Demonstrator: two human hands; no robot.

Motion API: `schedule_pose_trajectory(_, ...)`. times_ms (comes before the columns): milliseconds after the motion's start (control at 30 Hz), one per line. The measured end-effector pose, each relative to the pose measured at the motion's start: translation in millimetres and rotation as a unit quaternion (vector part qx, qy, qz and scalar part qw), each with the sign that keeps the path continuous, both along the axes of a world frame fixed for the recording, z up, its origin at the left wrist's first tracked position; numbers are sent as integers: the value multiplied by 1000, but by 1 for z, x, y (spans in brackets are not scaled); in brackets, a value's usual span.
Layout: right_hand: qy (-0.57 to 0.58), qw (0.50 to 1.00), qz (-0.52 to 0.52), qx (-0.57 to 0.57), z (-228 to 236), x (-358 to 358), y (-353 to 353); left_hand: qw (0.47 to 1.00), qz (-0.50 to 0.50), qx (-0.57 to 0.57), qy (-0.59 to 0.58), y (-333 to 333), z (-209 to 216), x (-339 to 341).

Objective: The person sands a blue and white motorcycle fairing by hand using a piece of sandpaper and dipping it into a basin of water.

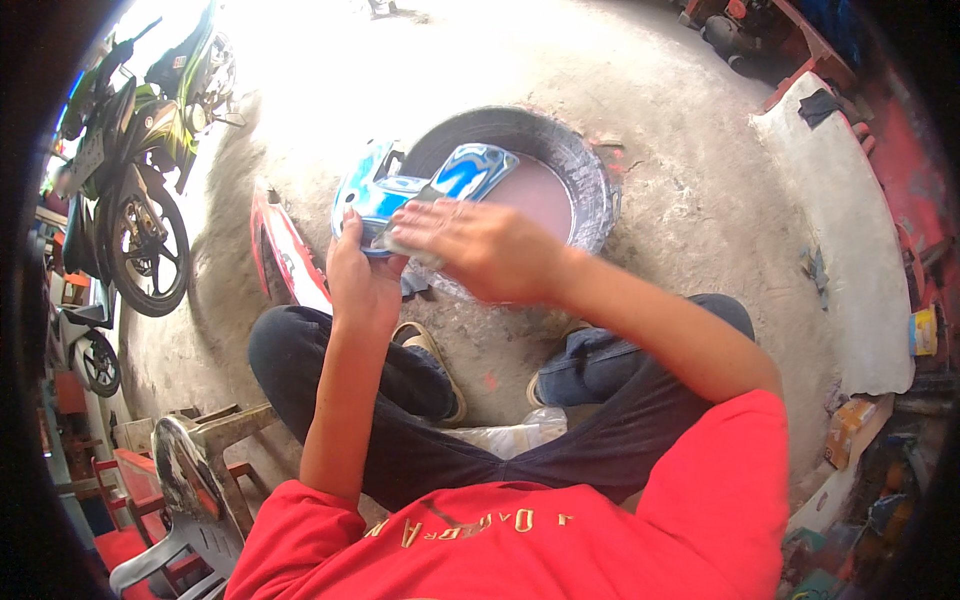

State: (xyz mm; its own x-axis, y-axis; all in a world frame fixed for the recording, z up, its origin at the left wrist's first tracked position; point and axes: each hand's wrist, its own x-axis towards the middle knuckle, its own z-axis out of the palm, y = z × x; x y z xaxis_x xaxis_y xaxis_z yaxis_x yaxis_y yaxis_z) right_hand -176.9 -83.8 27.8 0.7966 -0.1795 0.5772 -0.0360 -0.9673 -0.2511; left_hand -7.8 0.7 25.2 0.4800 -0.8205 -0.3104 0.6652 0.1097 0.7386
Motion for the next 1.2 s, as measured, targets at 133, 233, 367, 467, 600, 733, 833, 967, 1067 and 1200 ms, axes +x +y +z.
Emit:
schedule_pose_trajectory(133, 71, 979, -163, 100, -11, -16, -58, 999, 8, -9, -38, 1, 10, -7)
schedule_pose_trajectory(233, -31, 999, -24, 11, 0, 3, 4, 999, 38, 15, -8, 2, 4, -2)
schedule_pose_trajectory(367, 2, 995, -83, 48, -12, -10, -37, 1000, 30, -7, 1, -2, 2, -3)
schedule_pose_trajectory(467, -14, 992, -115, 44, -17, -8, -36, 999, 40, -2, 6, -2, 5, 1)
schedule_pose_trajectory(600, -18, 999, -26, -5, 5, 0, 5, 999, 41, 0, -1, 0, 2, -2)
schedule_pose_trajectory(733, 9, 990, -141, 7, -18, -14, -55, 999, 42, 0, 9, -2, 3, -3)
schedule_pose_trajectory(833, -32, 999, -38, -4, -3, 2, 4, 999, 28, -7, 24, -2, -13, 6)
schedule_pose_trajectory(967, 20, 995, -88, 36, -12, -13, -40, 999, 41, 11, -14, -1, 4, -5)
schedule_pose_trajectory(1067, 14, 994, -108, 28, -22, -11, -37, 999, 34, 2, 2, -1, -3, 5)
schedule_pose_trajectory(1200, -40, 998, -50, -4, -7, -2, -13, 999, 39, -13, 13, 0, 2, 2)
